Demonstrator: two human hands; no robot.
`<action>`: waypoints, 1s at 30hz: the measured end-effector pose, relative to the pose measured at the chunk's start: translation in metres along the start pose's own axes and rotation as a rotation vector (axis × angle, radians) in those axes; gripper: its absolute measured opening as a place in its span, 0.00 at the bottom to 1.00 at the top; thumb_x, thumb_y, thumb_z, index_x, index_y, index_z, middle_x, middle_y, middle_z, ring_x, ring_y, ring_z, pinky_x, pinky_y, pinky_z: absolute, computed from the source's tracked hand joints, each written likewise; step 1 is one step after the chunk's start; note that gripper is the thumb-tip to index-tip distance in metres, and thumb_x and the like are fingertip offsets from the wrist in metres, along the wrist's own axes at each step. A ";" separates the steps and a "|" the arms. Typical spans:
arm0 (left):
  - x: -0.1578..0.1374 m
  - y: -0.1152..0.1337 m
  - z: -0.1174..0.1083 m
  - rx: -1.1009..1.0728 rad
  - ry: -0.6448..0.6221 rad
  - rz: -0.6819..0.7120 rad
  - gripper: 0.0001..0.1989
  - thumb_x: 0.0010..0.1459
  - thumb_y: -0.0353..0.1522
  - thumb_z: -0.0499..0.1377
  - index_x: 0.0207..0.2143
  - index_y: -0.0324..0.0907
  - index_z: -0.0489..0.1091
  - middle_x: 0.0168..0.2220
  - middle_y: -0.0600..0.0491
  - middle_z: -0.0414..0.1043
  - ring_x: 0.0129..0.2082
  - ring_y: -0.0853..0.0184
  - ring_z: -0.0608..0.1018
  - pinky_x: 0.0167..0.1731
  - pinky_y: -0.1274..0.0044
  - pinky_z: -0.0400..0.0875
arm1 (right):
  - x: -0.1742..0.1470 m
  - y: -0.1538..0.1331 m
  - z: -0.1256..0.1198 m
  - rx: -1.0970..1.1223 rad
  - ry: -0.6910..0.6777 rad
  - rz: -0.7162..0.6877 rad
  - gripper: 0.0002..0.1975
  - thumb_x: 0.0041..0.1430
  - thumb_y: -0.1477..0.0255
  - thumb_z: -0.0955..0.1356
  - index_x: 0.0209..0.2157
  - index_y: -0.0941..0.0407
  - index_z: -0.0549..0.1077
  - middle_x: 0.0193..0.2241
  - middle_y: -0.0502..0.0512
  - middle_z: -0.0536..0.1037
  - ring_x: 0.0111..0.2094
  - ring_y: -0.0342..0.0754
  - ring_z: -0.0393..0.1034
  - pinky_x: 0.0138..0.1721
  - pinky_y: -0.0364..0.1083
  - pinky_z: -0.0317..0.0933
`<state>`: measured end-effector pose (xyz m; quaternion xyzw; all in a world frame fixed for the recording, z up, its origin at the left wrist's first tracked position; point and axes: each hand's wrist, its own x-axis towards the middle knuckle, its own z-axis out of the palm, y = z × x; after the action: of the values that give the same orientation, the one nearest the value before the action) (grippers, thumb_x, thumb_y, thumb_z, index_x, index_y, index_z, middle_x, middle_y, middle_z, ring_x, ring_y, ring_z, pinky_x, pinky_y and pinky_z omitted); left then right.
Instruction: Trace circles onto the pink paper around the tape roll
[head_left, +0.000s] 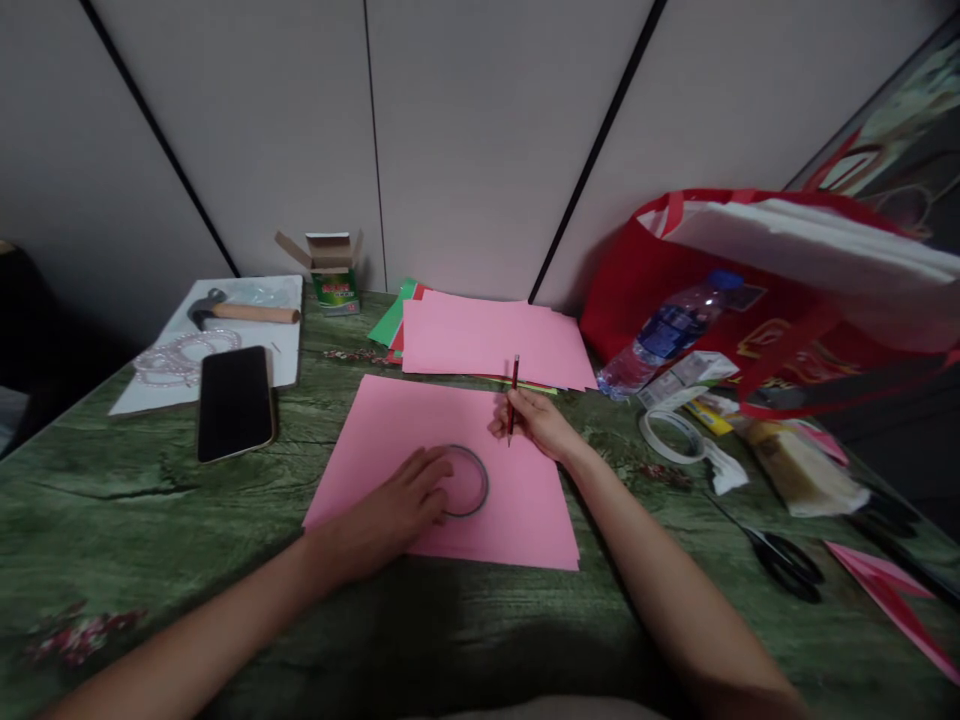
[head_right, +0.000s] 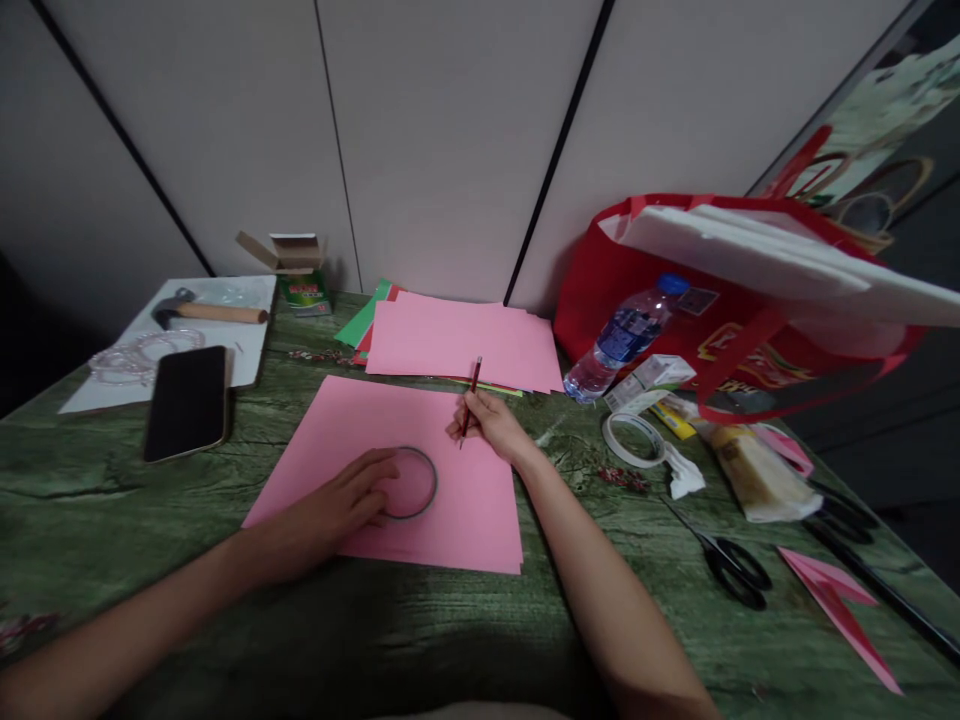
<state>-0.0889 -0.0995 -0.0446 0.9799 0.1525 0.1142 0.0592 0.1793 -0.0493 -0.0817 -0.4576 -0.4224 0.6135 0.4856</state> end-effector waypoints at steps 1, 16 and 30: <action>-0.008 -0.004 0.000 -0.017 0.010 -0.011 0.08 0.60 0.20 0.47 0.34 0.37 0.62 0.53 0.41 0.61 0.62 0.56 0.55 0.54 0.63 0.64 | 0.000 0.000 0.000 0.000 -0.001 0.004 0.23 0.45 0.52 0.72 0.30 0.57 0.66 0.20 0.45 0.70 0.24 0.46 0.74 0.26 0.45 0.68; -0.016 -0.007 0.015 -0.085 0.170 -0.055 0.08 0.64 0.31 0.49 0.32 0.38 0.63 0.49 0.40 0.63 0.58 0.55 0.61 0.50 0.63 0.70 | -0.004 0.001 0.005 -0.074 0.017 -0.035 0.21 0.48 0.53 0.70 0.27 0.56 0.62 0.20 0.46 0.69 0.24 0.45 0.72 0.27 0.45 0.67; -0.004 -0.006 0.014 0.000 0.076 0.089 0.17 0.64 0.24 0.44 0.54 0.35 0.59 0.57 0.41 0.60 0.62 0.59 0.56 0.58 0.65 0.59 | -0.005 0.000 0.007 -0.066 0.057 -0.052 0.21 0.48 0.53 0.70 0.26 0.56 0.63 0.19 0.46 0.71 0.22 0.45 0.72 0.24 0.44 0.67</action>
<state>-0.0909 -0.0965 -0.0594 0.9807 0.1109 0.1539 0.0481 0.1737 -0.0551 -0.0790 -0.4793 -0.4403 0.5732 0.4979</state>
